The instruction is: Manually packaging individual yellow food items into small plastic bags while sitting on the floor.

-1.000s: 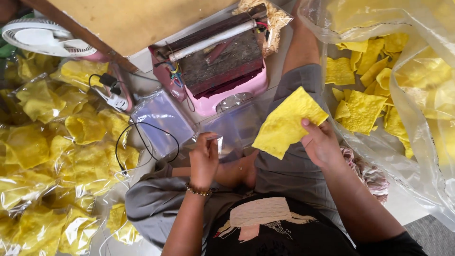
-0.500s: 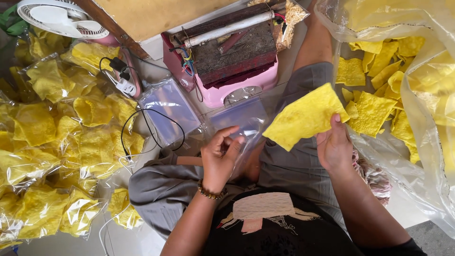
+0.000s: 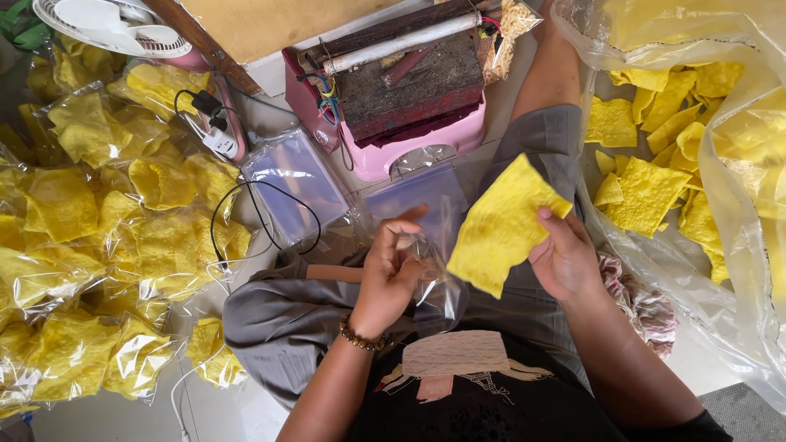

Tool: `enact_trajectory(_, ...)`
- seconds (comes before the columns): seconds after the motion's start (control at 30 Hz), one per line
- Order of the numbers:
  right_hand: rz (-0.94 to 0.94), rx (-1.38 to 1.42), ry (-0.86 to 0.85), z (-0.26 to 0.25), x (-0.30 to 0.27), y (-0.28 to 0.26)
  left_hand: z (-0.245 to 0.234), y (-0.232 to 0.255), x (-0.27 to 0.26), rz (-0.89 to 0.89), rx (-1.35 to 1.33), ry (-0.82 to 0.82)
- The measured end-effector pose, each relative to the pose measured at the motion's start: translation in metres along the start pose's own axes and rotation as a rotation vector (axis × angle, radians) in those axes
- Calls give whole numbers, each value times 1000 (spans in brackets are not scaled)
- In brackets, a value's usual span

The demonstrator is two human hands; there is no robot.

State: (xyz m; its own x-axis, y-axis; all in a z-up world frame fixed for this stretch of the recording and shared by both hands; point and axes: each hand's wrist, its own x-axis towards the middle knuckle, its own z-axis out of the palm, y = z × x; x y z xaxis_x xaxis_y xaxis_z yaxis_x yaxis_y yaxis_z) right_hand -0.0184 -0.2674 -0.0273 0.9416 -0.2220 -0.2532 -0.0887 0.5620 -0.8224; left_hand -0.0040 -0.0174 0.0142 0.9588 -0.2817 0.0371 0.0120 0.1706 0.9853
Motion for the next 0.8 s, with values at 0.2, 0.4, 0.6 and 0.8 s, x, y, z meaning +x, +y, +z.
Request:
enact_trajectory(0.2,-75,42,-48,-17,0,9,-2,-7,1,137,5,-102)
enact_trajectory(0.4,-122,103,-38,17,-15,-15,1,-3,-3,149,140,-73)
enact_trajectory(0.6,-171,116,-86,7,-14,0,-3,0,4,292,315,-26)
enact_trajectory(0.8,-436,50,-87,20,-32,9,3,-25,3,307,369,3)
